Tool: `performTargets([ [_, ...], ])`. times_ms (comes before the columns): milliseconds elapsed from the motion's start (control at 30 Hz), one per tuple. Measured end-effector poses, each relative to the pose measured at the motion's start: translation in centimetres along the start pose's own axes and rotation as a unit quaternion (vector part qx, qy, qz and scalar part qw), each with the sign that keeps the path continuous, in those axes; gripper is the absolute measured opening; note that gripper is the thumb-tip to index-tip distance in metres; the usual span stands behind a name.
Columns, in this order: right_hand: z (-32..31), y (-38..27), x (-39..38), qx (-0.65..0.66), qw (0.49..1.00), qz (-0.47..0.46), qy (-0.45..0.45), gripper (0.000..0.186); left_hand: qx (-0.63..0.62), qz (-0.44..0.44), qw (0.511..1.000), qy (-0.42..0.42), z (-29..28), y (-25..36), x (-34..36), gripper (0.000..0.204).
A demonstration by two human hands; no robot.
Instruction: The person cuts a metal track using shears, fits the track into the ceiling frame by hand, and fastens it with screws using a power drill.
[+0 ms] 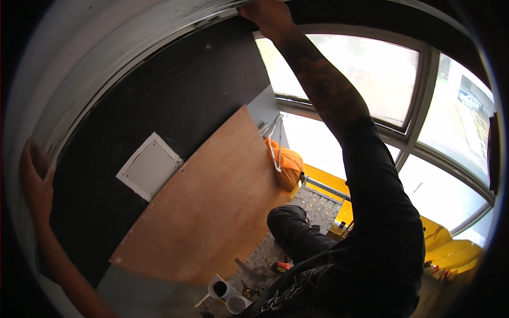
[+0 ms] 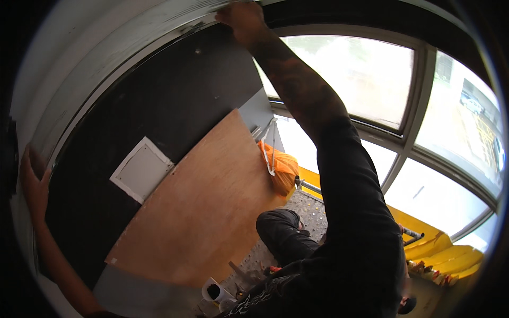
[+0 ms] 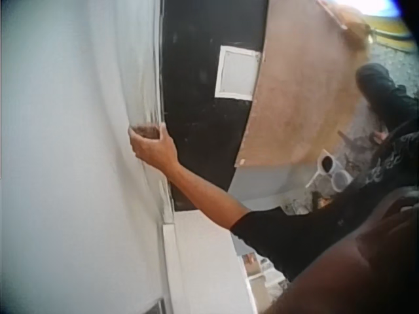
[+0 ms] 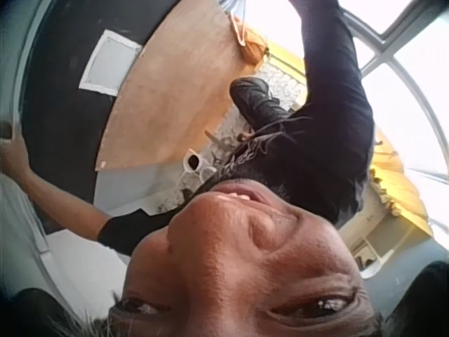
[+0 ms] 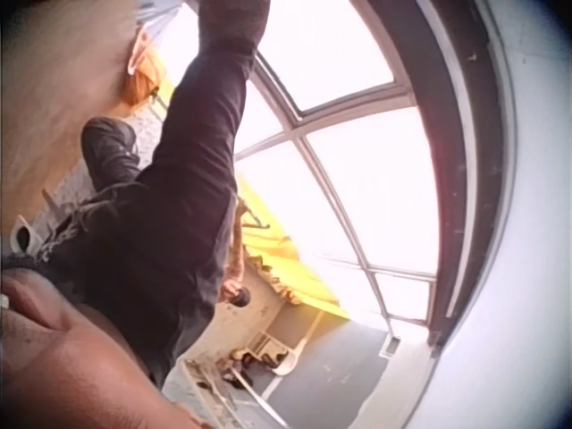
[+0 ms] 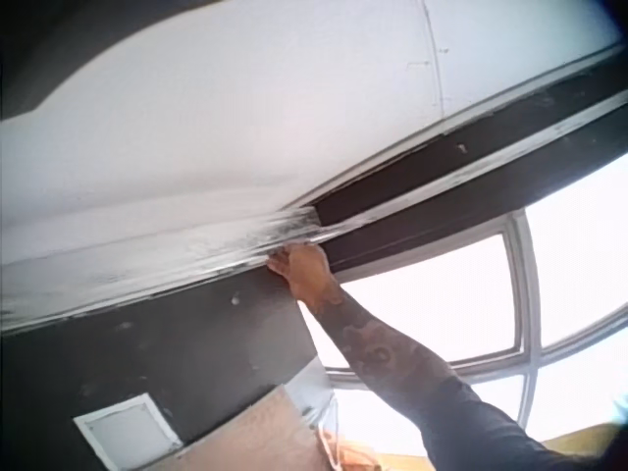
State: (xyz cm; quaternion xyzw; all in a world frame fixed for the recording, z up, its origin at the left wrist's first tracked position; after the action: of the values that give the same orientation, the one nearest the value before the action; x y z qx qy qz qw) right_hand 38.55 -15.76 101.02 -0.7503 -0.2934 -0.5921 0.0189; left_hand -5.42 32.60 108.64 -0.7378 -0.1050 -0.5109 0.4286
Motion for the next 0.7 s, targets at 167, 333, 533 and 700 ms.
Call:
performTargets([
  [167,0.8,0.7,0.9,0.317,0.945,0.082,0.021,0.029,0.012,-0.011,1.000,-0.023,0.0,1.0,0.4,0.079],
  [333,2.6,2.5,0.6,0.756,0.590,0.261,0.112,0.029,-0.002,-0.033,0.998,-0.048,0.3,1.8,1.4,0.079],
  [533,6.3,0.4,1.8,0.852,0.337,0.343,0.208,0.031,0.005,-0.064,0.994,-0.086,0.7,1.2,0.8,0.079],
  [700,2.1,5.1,1.5,0.363,0.930,0.053,-0.001,0.029,-0.095,0.005,0.994,-0.052,-0.3,4.6,3.3,0.080],
])
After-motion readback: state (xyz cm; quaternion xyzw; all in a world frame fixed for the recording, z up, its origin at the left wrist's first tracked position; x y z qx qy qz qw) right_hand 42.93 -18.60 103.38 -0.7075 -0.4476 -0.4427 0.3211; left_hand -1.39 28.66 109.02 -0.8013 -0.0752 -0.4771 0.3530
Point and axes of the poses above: each hand's wrist, its own x-axis towards the middle knuckle, its own z-axis out of the palm, y = z × x, the point moved 8 cm from there along x, towards the middle knuckle, and after that the axes turned 8 degrees about x, right-handed, at the moved point
